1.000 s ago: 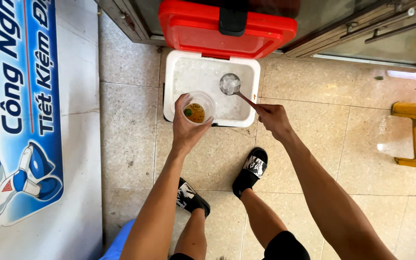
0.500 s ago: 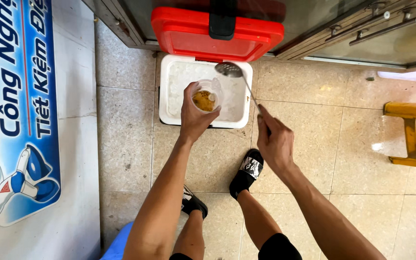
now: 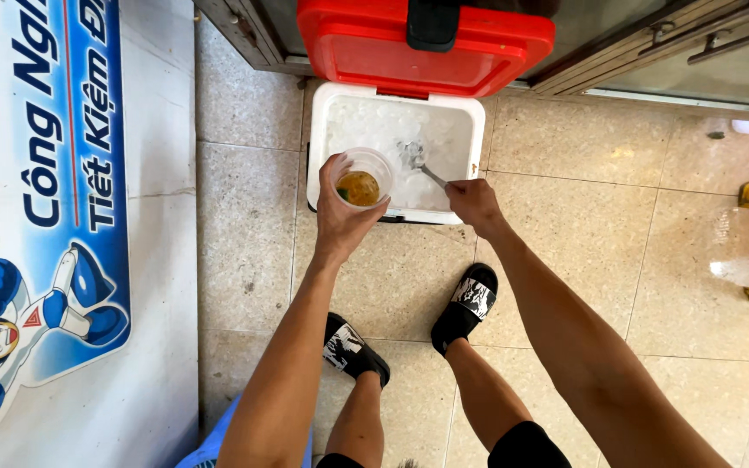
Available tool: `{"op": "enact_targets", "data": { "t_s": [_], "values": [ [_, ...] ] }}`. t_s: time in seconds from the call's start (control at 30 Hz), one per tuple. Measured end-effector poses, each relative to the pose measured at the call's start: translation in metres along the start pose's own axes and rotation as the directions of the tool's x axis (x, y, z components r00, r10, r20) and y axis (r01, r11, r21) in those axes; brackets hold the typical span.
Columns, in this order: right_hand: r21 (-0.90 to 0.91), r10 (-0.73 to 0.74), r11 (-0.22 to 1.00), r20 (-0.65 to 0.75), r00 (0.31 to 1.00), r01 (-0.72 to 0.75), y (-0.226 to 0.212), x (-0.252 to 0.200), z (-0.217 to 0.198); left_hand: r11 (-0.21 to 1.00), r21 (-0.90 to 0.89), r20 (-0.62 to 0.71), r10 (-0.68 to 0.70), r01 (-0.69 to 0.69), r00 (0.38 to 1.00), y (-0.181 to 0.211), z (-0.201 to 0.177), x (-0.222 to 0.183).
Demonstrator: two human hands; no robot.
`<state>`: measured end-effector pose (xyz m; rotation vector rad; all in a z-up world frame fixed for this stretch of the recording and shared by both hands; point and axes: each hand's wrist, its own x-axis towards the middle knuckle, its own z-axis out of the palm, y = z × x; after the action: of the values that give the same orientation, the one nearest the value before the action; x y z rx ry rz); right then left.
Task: The person adds sliced meat and cucumbers to a styrofoam container, uses scissors to cut pieces of meat, and packs the container into a plastic bag. The person then prepares a pomegranate drink in a plastic cup, squeezing a citrus fruit into it and adding ice using a ladle.
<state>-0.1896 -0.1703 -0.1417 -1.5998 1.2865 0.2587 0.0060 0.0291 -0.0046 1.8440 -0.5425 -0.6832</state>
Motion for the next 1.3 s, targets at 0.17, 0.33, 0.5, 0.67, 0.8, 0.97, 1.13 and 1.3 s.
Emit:
{"op": "enact_targets", "data": {
  "t_s": [0.17, 0.33, 0.5, 0.67, 0.8, 0.97, 1.13, 1.3],
  "values": [
    [0.345, 0.103, 0.929, 0.105, 0.989, -0.133, -0.023, -0.036, -0.027, 1.0, -0.019, 0.011, 0.009, -0.009, 1.0, -0.01, 0.005, 0.001],
    [0.154, -0.012, 0.988, 0.012, 1.0, 0.01, -0.084, -0.109, -0.078, 0.998, 0.004, 0.039, -0.069, 0.069, 0.997, -0.003, 0.01, 0.007],
    [-0.068, -0.271, 0.962, -0.11, 0.956, 0.265, -0.122, -0.179, -0.104, 0.998, 0.017, 0.08, -0.067, 0.066, 0.995, 0.012, 0.024, 0.011],
    [-0.425, -0.691, 0.697, -0.187, 0.698, 0.577, -0.113, -0.205, -0.074, 0.997, -0.06, 0.104, -0.034, 0.041, 0.994, 0.025, 0.041, 0.02],
    [-0.476, -0.67, 0.722, -0.299, 0.68, 0.502, -0.081, -0.162, -0.064, 0.997, -0.056, 0.067, 0.057, -0.053, 0.996, 0.021, 0.037, 0.027],
    [-0.697, -0.429, 0.698, -0.224, 0.875, 0.164, -0.044, -0.046, -0.022, 0.999, -0.013, -0.007, 0.046, -0.046, 0.999, 0.014, 0.019, 0.019],
    [-0.835, -0.425, 0.534, -0.129, 0.896, 0.133, 0.0, -0.003, 0.033, 0.999, -0.017, -0.023, 0.031, -0.032, 0.999, 0.0, 0.006, 0.006],
    [0.064, 0.032, 0.997, 0.033, 0.999, -0.034, 0.004, -0.02, -0.006, 0.999, -0.032, -0.006, 0.003, -0.003, 1.0, -0.013, 0.003, 0.007]
  ]
}}
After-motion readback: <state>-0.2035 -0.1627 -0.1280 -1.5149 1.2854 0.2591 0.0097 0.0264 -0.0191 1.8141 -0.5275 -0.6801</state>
